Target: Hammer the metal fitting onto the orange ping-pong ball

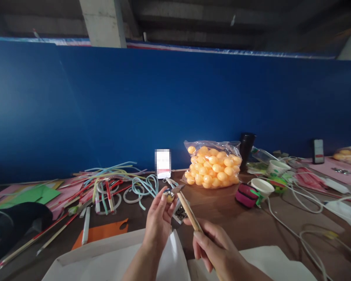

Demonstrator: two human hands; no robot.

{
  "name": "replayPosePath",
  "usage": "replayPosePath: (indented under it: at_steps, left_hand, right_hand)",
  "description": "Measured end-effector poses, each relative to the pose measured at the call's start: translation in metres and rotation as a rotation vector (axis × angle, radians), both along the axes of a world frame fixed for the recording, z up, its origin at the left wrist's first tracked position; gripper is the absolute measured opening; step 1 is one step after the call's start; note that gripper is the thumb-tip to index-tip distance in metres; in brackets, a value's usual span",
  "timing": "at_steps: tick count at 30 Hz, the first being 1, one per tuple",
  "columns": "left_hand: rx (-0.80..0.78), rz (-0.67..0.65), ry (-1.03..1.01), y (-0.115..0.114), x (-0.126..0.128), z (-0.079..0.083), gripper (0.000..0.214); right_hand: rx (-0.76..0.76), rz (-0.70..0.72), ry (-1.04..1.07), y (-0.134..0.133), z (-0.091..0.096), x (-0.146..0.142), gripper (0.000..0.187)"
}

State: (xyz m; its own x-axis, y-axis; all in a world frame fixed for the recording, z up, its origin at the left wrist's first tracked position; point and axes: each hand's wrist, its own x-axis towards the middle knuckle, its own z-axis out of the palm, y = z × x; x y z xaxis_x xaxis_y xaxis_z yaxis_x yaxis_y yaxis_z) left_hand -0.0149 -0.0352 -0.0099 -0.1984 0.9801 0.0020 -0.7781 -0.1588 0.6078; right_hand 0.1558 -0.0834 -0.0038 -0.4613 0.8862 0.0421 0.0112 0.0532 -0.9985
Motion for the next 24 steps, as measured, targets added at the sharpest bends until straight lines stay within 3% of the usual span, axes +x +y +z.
replayPosePath:
  at_steps: [24]
  left_hand:
    - [-0.038,-0.030,-0.095,0.0045,-0.0050,-0.0063,0.027]
  right_hand:
    - [-0.034,-0.014,-0.015,-0.0043,-0.0011,-0.0042,0.059]
